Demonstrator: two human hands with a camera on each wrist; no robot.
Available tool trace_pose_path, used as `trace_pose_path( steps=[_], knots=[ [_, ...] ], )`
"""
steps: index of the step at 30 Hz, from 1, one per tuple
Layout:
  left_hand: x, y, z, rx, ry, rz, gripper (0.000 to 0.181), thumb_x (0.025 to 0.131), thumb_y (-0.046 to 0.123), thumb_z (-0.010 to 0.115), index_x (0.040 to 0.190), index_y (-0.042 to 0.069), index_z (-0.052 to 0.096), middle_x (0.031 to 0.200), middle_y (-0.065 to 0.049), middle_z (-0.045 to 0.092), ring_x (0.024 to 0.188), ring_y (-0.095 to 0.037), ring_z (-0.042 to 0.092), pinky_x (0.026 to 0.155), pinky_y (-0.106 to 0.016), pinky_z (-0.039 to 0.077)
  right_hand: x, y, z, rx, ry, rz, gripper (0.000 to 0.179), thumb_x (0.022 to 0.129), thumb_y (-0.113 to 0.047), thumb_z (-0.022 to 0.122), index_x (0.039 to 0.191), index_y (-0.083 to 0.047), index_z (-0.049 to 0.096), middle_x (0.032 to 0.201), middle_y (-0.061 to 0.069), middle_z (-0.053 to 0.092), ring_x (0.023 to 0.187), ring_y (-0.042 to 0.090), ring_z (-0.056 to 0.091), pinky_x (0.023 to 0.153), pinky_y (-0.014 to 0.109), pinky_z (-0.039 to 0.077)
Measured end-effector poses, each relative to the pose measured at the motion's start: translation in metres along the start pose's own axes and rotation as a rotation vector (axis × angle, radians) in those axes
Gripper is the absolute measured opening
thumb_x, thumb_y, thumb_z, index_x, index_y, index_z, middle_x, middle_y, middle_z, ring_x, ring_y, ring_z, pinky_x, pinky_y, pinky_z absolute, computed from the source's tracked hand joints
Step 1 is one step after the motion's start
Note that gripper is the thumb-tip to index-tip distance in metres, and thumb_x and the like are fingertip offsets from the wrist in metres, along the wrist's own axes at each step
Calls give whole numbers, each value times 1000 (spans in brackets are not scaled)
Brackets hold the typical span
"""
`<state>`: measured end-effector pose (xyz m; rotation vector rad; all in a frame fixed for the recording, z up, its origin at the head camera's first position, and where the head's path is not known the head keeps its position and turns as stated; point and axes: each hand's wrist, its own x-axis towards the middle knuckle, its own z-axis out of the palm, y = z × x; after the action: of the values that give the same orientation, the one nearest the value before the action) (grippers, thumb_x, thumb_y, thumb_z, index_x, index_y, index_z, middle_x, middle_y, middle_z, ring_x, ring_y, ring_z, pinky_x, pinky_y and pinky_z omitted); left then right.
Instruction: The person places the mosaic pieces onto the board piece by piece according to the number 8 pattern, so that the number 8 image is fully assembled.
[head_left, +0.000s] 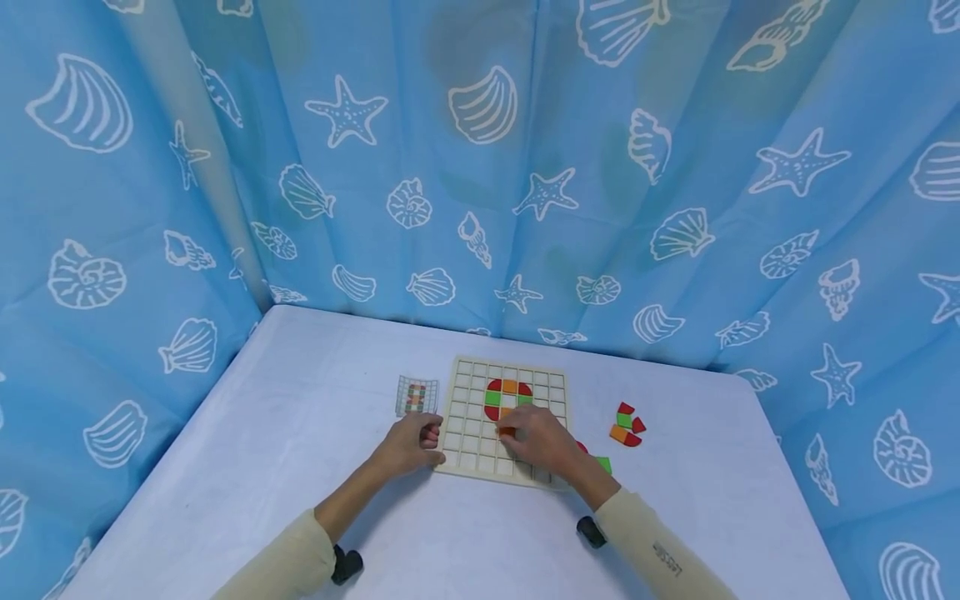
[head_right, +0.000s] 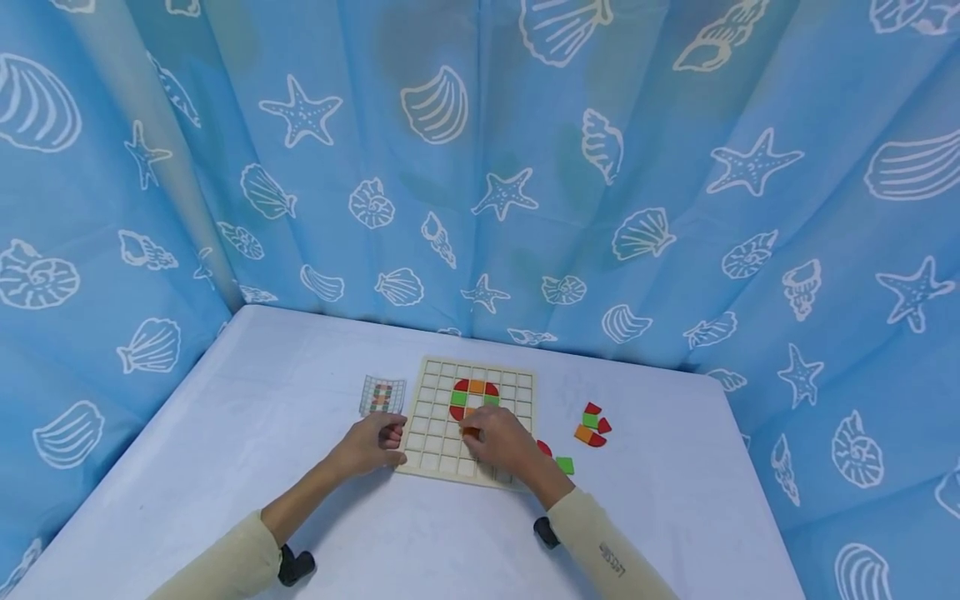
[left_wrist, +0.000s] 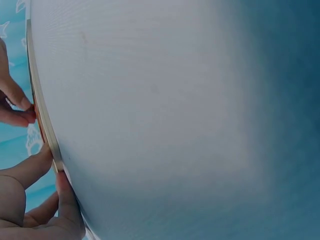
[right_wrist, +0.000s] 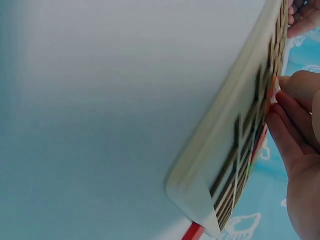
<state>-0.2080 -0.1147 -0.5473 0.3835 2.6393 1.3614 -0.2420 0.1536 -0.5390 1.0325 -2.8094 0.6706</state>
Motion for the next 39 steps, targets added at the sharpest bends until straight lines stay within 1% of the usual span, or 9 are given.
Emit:
trace_pose_path(
  steps=[3,6,11,14,17,20,26,33,39],
  knots=[
    [-2,0,0,-5,5,-1,61,74,0,82,127,-10,55,98,-6,59,90,-17,60,78,-28,54,-3,1,-7,40,2,13,23,88,-20,73,110,-13,76,105,-5,71,101,13,62,90,34,53],
    [-3,1,0,5,13,2,61,74,0,82,128,-11,55,99,-7,58,90,-17,60,78,-28,54,-7,8,-19,87,61,101,26,88,-17,73,114,-14,74,109,-2,70,105,15,61,91,38,53],
    [-2,2,-1,17,11,9,60,74,1,82,127,-10,55,98,-6,58,89,-17,59,78,-30,54,-17,41,-45,72,207,203,29,87,-10,73,116,-10,72,113,4,69,105,21,63,88,41,55],
    [-2,3,-1,18,10,12,60,74,1,82,127,-10,56,97,-7,58,89,-17,59,78,-30,53,-27,61,-58,18,237,288,28,88,-10,72,116,-8,71,112,7,68,101,22,64,86,41,55],
    [-3,3,-2,17,6,18,60,74,1,83,127,-11,56,97,-7,58,89,-17,59,77,-29,53,-39,76,-67,-14,217,437,28,90,-13,70,117,-6,69,114,11,66,99,26,63,84,42,56],
    [-3,2,-2,12,5,20,61,74,1,83,126,-11,56,97,-8,58,88,-18,60,77,-29,54,-50,90,-75,-21,189,543,29,90,-15,70,117,-4,68,114,15,64,98,29,61,80,42,57],
    [-2,2,-2,3,14,10,60,73,1,83,126,-10,57,96,-6,58,88,-17,59,77,-29,54,-63,109,-82,-48,173,606,31,89,-16,71,115,1,66,109,19,64,96,33,57,76,42,58],
    [-1,1,0,18,11,-12,60,74,2,83,127,-8,56,97,-5,58,89,-16,58,78,-30,53,-65,120,-75,-55,101,739,42,85,-23,77,114,4,64,101,20,61,87,31,54,62,32,56],
    [-1,1,0,5,10,-25,60,75,2,82,128,-8,56,98,-6,57,89,-17,58,78,-31,53,-61,123,-68,-55,94,774,44,83,-23,79,114,4,63,100,19,61,89,31,54,66,35,57]
  ],
)
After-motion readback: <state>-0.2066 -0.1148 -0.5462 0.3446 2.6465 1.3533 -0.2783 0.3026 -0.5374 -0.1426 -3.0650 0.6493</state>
